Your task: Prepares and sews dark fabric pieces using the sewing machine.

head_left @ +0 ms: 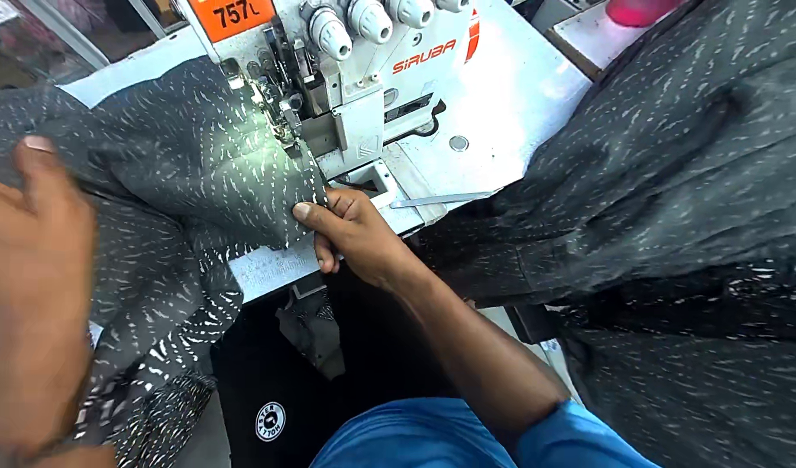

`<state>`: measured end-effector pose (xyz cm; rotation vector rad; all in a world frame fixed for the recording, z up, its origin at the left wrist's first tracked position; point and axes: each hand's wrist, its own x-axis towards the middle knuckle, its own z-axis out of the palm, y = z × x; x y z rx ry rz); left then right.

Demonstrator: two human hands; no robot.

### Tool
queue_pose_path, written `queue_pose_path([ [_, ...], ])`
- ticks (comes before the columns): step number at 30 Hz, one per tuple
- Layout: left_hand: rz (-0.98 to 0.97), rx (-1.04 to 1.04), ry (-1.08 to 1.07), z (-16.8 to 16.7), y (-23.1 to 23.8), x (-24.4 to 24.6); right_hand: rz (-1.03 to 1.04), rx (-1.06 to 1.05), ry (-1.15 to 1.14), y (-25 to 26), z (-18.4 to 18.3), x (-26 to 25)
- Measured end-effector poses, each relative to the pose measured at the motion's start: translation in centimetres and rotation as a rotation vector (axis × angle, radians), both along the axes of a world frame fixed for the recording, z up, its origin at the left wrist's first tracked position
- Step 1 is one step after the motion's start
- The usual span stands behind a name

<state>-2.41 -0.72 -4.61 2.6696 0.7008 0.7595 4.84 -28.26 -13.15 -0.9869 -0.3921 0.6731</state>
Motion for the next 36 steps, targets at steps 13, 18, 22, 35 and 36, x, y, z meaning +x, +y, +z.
queue_pose_path([
  [13,-0.795,-0.007,-0.217,-3.7,-8.3,1.0,0.159,0.1,-0.063,-0.9,-1.0,1.0],
  [18,-0.695,-0.041,-0.287,-0.7,-10.1,1.4,-0.138,-0.114,-0.213,0.0,-0.3,0.1],
  [22,-0.803,0.086,-0.14,-2.4,-11.7,1.3,-0.166,-0.137,-0.26,0.0,-0.2,-0.1],
  [35,-0.857,0.08,-0.155,-4.3,-10.5,0.6,0.038,-0.078,-0.133,-1.6,0.2,-0.2],
  [36,-0.858,0.081,-0.161,-4.3,-10.5,0.6,0.055,-0.068,-0.106,-1.6,0.2,-0.3],
])
